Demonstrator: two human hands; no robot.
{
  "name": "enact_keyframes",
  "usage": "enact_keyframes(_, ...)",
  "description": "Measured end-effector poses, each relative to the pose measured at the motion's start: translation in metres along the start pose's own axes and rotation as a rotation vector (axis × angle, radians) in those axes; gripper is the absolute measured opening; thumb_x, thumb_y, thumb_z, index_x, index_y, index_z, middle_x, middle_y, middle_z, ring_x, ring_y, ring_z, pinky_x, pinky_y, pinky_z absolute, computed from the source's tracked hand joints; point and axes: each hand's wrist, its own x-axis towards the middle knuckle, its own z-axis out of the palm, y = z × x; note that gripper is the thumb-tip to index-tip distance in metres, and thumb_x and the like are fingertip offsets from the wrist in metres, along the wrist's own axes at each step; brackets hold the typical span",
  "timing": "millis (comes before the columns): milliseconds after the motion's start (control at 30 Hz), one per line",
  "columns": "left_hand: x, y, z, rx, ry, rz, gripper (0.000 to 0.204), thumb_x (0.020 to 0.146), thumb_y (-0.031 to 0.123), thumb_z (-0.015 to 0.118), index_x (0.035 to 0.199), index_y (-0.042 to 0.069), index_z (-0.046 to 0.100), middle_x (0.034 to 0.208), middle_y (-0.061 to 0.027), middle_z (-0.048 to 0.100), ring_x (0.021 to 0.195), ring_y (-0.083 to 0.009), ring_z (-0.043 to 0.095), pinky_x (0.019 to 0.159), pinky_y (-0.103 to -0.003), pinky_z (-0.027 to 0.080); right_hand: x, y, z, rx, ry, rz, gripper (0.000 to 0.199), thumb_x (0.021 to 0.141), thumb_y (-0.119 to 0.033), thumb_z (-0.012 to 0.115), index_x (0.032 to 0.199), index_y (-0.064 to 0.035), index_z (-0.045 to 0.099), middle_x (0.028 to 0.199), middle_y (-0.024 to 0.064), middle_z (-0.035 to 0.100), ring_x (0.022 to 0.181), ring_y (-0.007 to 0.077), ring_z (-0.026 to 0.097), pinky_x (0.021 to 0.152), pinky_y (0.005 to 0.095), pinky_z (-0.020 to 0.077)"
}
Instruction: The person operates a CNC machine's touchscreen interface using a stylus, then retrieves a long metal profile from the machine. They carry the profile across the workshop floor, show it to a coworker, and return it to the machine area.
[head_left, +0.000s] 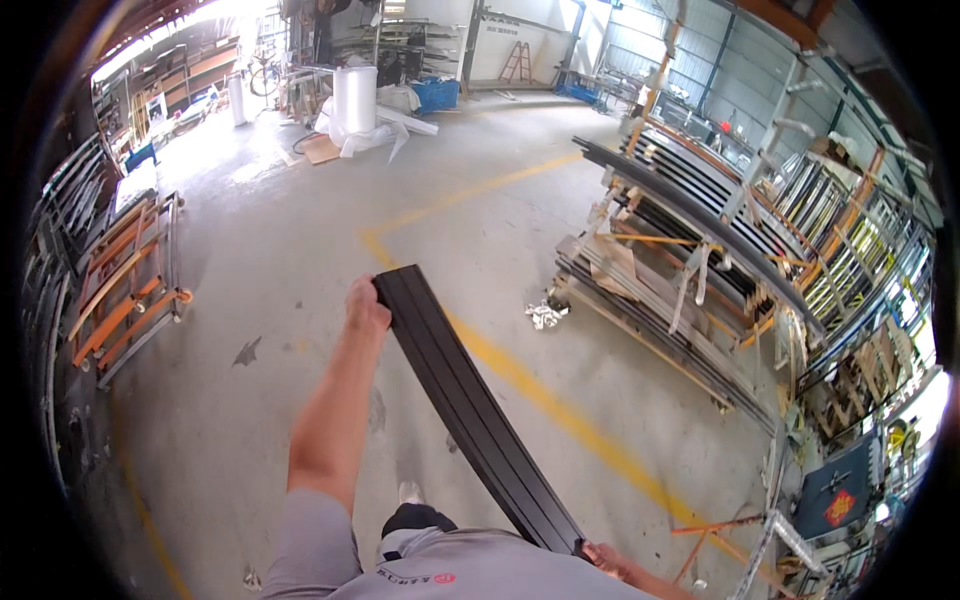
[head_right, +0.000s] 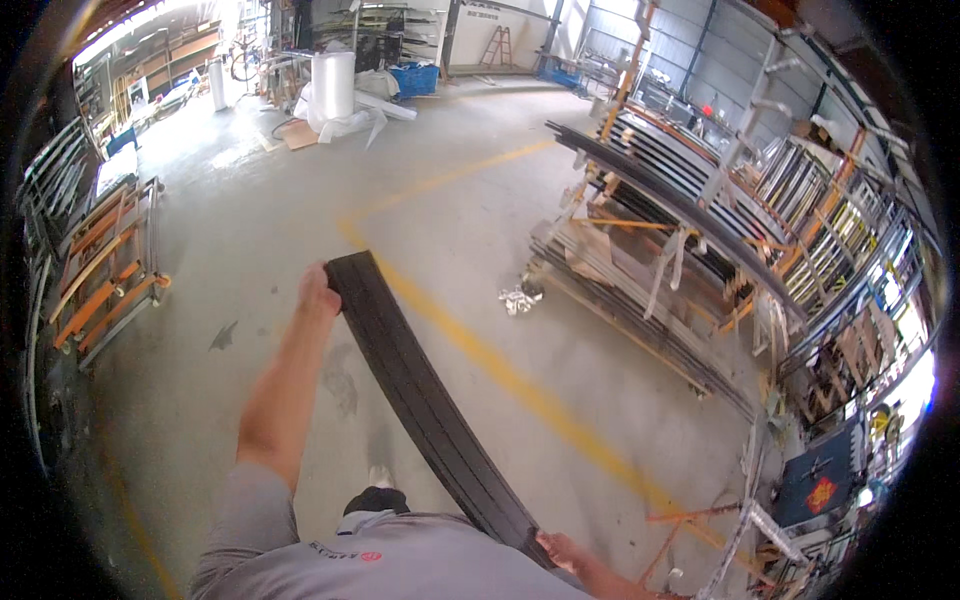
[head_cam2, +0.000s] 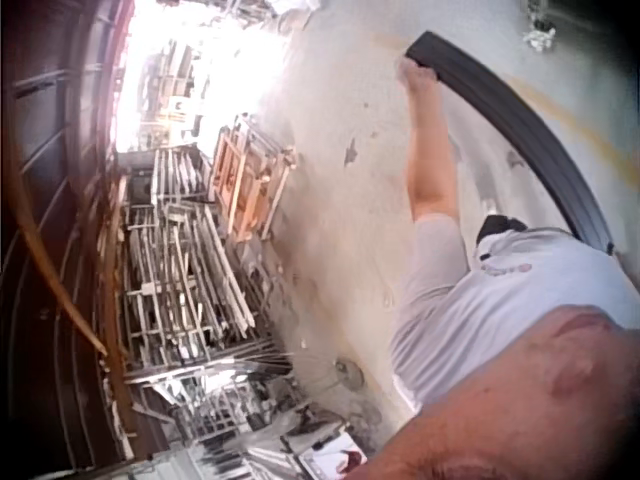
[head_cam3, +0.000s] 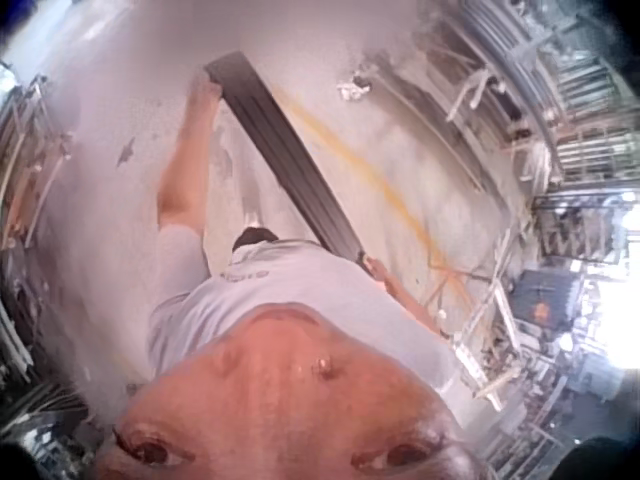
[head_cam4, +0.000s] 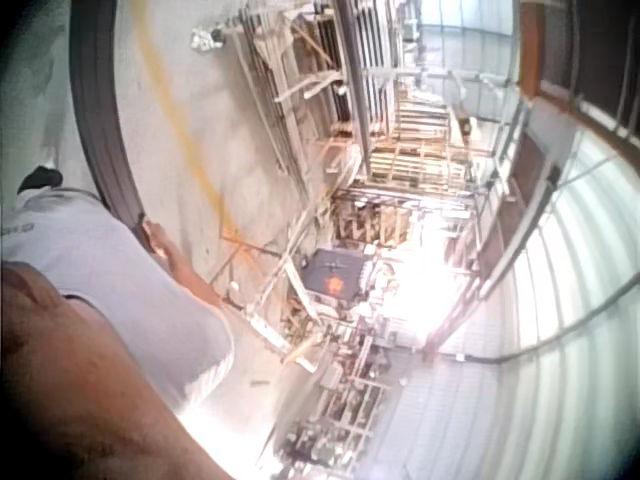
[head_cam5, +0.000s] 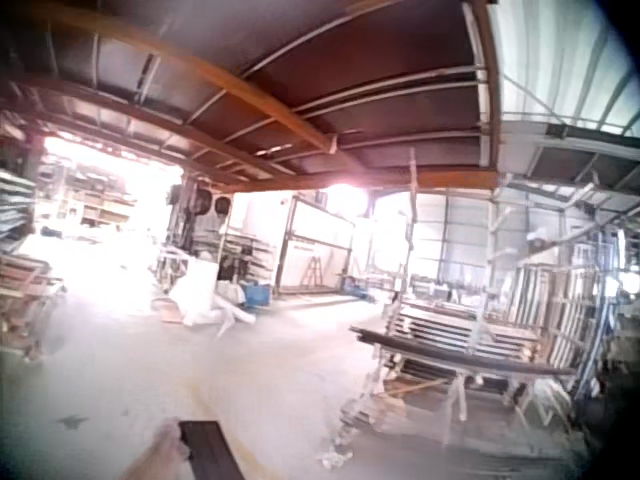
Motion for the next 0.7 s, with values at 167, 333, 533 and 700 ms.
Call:
enact_keyframes(167,0.145,0.066,0.114,0.075,0.092,0.043,0.017,0.088,0.017,0.056,0.093,0.001,0.058,0.090,-0.0129,0.065,0.073,-0.0269,0.066,0.061,-0.041,0.055,0.080,-0.165,-0.106,0.393,0.047,0.283,0.082,0.095,-0.070,0.030,0.101,0.0055,0.064,0.094,0.0261,0.065,0.095,0.0340,0.060,0.088,0.0442,0.0439)
enact_keyframes(333,0.345,0.093,0.159,0.090,0.130,0.113,0.019,0.089,0.018,0.055,0.097,0.001,0.060,0.092,-0.0126,0.064,0.076,-0.0256,0.063,0.065,-0.043,0.053,0.238,-0.239,-0.164,0.518,0.054,0.317,0.077,0.096,-0.066,0.034,0.099,0.0040,0.066,0.089,0.0190,0.066,0.087,0.0299,0.059,0.085,0.0435,0.0440)
enact_keyframes(533,0.580,0.189,0.198,0.144,-0.170,0.060,0.041,0.096,0.030,0.035,0.093,0.001,0.063,0.096,-0.0151,0.069,0.087,-0.0326,0.067,0.085,-0.047,0.054,0.444,-0.399,-0.328,0.577,-0.039,0.248,0.078,0.092,-0.071,0.038,0.113,-0.0002,0.063,0.110,0.0146,0.065,0.102,0.0258,0.056,0.093,0.0394,0.0411)
enact_keyframes(700,0.737,0.276,0.280,0.199,-0.097,0.147,0.031,0.093,0.025,0.041,0.085,0.003,0.062,0.092,-0.0120,0.069,0.085,-0.0286,0.068,0.085,-0.044,0.054,0.583,-0.490,-0.477,0.666,-0.255,0.288,0.079,0.093,-0.070,0.037,0.129,-0.0018,0.056,0.128,0.0121,0.059,0.118,0.0248,0.050,0.103,0.0348,0.0347)
